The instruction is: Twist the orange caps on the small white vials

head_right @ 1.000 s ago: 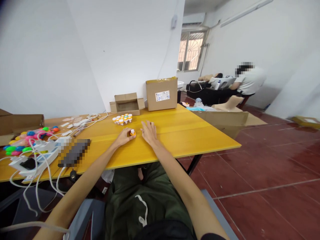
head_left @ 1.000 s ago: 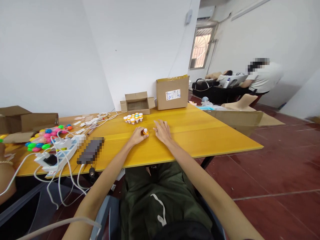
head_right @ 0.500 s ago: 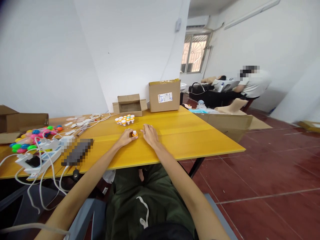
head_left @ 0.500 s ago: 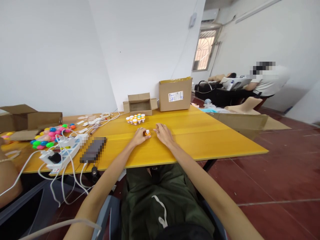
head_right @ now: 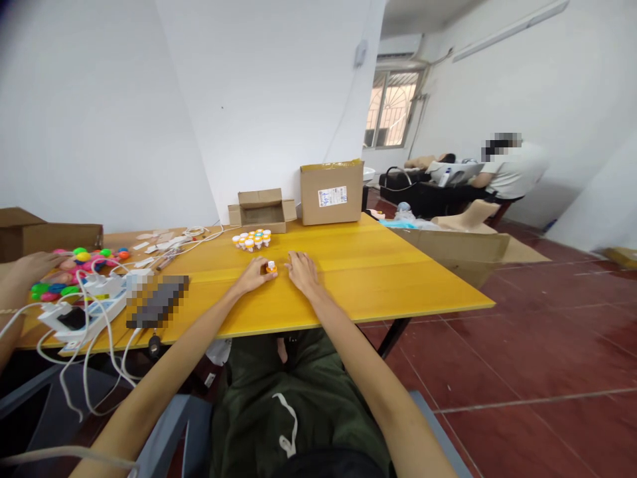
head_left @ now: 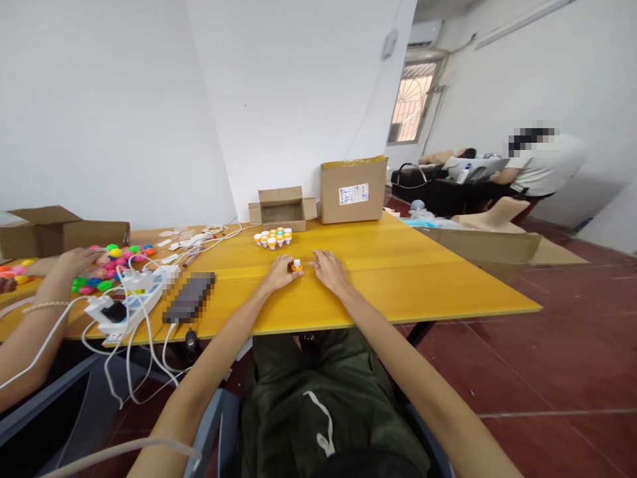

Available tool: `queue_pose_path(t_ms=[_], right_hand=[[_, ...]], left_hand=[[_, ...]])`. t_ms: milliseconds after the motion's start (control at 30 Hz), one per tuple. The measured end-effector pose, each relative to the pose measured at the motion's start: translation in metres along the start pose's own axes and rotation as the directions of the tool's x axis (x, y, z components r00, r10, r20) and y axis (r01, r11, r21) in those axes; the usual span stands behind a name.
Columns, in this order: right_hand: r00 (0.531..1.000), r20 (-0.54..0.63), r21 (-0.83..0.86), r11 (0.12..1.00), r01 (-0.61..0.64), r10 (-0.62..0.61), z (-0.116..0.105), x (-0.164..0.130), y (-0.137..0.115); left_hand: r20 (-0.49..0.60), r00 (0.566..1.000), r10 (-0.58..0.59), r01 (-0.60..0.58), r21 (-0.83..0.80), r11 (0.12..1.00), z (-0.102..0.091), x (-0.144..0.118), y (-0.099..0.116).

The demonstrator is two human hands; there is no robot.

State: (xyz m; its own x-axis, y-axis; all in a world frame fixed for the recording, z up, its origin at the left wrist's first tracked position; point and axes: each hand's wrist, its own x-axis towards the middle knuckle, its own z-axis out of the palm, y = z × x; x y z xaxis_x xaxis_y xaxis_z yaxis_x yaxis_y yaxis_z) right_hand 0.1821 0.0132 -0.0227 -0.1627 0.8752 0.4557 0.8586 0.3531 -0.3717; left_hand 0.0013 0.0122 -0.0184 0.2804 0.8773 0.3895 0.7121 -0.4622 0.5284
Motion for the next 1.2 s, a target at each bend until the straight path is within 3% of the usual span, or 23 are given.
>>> queue_pose_path(t_ms=[267, 500, 733, 900, 1000, 1200], right_hand=[[0.973, -0.18, 0.014, 0.989, 0.147, -0.142, -0.004, -0.005, -0.008], [0.97, -0.165, 0.072, 0.979, 0.191, -0.178, -0.008, -0.006, -0.01], [0.936, -0.122, 0.124, 0.93, 0.345, -0.331, -0.008, -0.01, -0.016], [0.901, -0.025, 0.119, 0.893, 0.434, -0.434, -0.006, -0.009, -0.018], [0.9, -0.01, 0.112, 0.893, 0.435, -0.437, -0.006, -0.008, -0.018], [0.952, -0.03, 0.148, 0.94, 0.306, -0.305, -0.007, -0.01, -0.018]], left_hand=[[-0.002, 1.0, 0.006, -0.006, -0.007, 1.0, -0.001, 0.0, 0.001], [-0.037, 0.999, 0.0, -0.003, -0.079, 0.997, 0.001, 0.001, -0.003], [-0.034, 0.999, 0.019, -0.022, -0.084, 0.996, 0.003, 0.004, -0.009], [0.004, 0.999, 0.041, -0.04, -0.139, 0.989, 0.003, 0.003, -0.006], [0.001, 0.999, 0.039, -0.038, -0.167, 0.985, 0.002, 0.002, -0.003], [0.005, 0.999, 0.033, -0.031, -0.281, 0.959, -0.002, 0.0, 0.002]])
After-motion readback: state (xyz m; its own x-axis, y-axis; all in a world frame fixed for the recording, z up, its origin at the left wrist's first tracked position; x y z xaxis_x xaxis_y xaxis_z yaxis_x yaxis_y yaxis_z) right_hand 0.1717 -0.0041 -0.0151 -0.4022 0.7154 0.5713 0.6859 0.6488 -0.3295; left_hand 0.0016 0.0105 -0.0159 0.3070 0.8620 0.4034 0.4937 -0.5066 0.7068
